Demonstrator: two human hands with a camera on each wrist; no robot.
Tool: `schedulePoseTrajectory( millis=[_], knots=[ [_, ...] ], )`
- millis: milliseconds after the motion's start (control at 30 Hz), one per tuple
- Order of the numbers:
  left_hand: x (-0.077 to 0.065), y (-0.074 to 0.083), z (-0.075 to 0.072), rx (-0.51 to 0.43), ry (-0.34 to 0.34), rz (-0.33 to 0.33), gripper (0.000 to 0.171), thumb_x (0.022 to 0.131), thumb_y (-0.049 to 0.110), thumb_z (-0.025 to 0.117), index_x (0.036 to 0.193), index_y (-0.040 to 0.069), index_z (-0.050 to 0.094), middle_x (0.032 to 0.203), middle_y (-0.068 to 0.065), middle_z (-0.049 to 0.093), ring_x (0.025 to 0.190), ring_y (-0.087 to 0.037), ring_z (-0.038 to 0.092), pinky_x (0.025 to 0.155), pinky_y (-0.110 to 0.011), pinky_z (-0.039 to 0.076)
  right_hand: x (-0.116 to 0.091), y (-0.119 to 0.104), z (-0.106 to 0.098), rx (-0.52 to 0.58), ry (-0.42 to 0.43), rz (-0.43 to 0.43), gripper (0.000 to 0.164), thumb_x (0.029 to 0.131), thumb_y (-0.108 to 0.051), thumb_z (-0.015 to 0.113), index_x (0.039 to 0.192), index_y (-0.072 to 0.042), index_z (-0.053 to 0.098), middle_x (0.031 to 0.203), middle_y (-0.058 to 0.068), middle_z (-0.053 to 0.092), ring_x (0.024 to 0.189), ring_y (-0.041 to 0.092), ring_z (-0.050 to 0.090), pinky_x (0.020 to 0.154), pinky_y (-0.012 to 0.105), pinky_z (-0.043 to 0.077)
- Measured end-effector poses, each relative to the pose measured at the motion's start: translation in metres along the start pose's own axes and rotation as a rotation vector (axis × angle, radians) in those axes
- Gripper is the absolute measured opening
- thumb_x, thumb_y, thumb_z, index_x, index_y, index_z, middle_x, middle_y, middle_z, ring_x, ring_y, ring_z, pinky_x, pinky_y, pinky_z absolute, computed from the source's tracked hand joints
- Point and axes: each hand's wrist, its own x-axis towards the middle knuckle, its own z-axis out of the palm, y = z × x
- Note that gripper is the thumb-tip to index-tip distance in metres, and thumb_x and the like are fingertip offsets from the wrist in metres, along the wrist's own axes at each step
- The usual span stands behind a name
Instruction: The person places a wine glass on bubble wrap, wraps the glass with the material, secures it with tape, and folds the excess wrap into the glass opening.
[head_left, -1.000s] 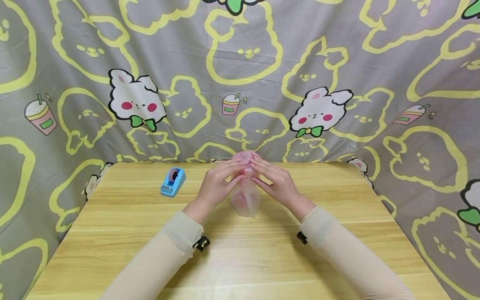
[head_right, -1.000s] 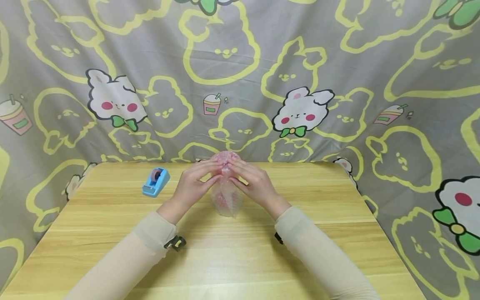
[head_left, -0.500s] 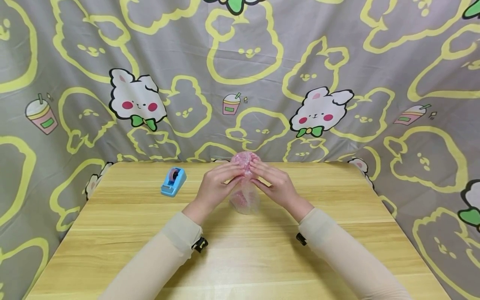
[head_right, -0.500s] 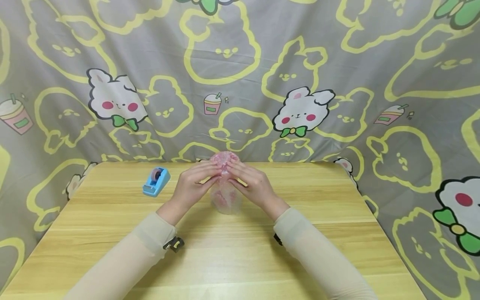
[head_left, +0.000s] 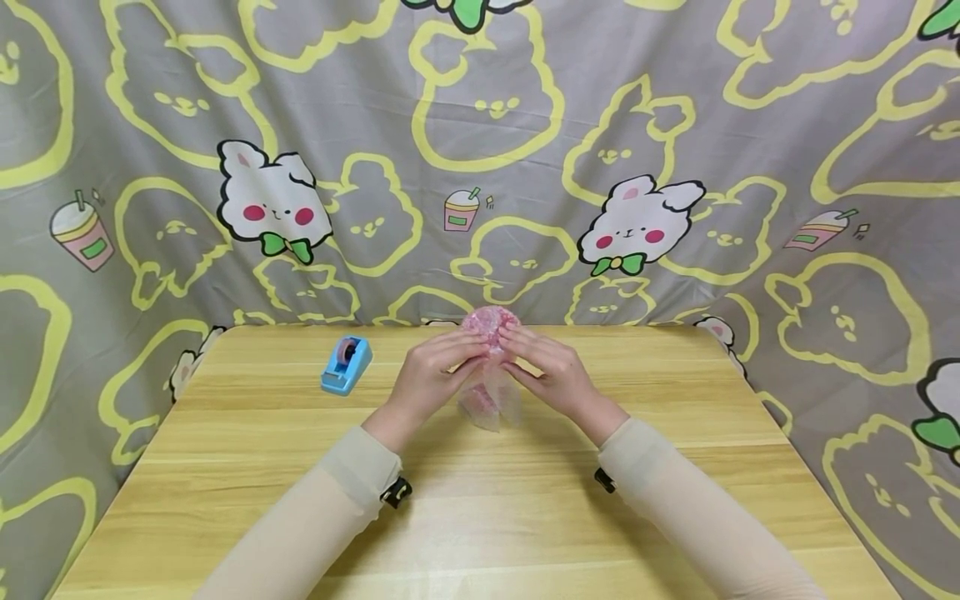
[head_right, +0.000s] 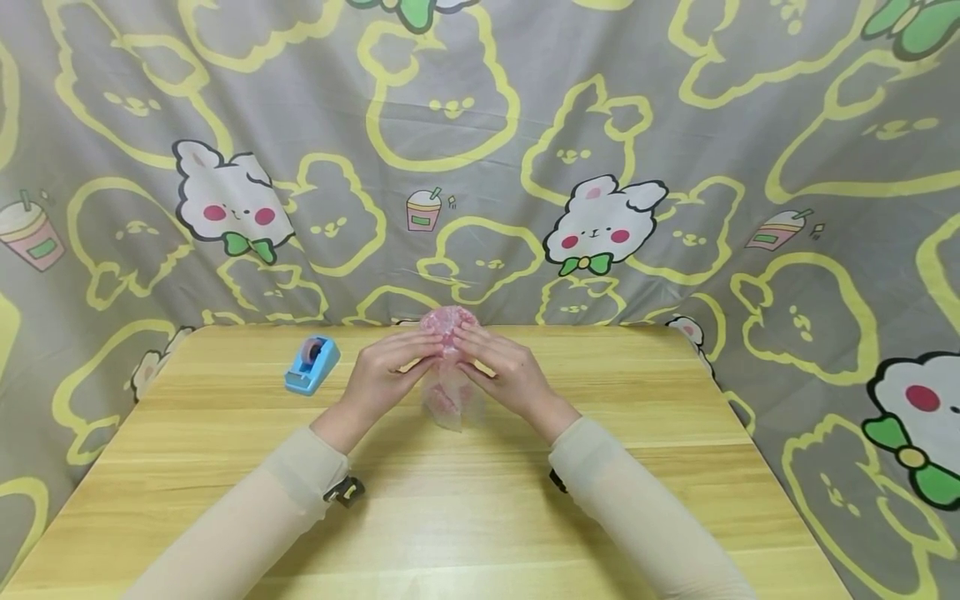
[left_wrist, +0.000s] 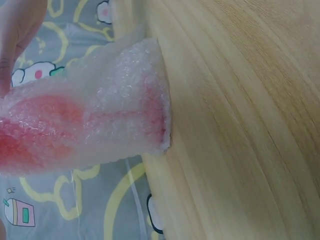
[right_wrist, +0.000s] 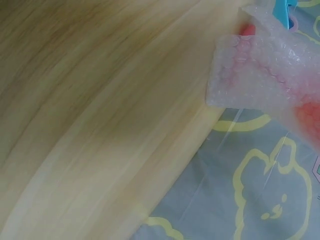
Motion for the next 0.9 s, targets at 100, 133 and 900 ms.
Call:
schedulePoseTrajectory(
  millis=[100,133,900],
  knots=[
    [-0.0004,-0.0002,-0.0011,0.003,-0.009,0.0,0.03,0.079,0.007,0.084,0.108,0.006,0.078,0.109,-0.007,0.075,0.11,-0.024,0.068,0.101,-0.034,0.05,0.001,-0.0003,-0.0003,0.004,0.002,-0.004,0.048,0.076,-0.002,0.084,0.122,0.002,0.069,0.127,0.018,0.066,0.121,0.033,0.062,0.103,0.04,0.049],
    [-0.0002,-0.0003,-0.0016,0.003,-0.009,0.0,0.03,0.079,0.007,0.084,0.108,0.006,0.078,0.11,-0.008,0.074,0.111,-0.024,0.068,0.101,-0.034,0.05,0.0017,-0.0005,-0.0005,0.004,0.003,-0.004,0.047,0.077,-0.002,0.084,0.122,0.002,0.069,0.128,0.018,0.065,0.121,0.033,0.061,0.103,0.04,0.049],
    [0.0065,-0.001,-0.0037,0.056,0.011,0.037,0.032,0.08,0.007,0.084,0.111,0.003,0.076,0.116,-0.01,0.072,0.115,-0.026,0.066,0.1,-0.036,0.051,0.0095,0.0018,-0.0016,-0.016,0.052,-0.013,0.039,0.09,-0.017,0.077,0.121,0.005,0.068,0.129,0.02,0.064,0.121,0.035,0.061,0.103,0.042,0.049]
  ],
)
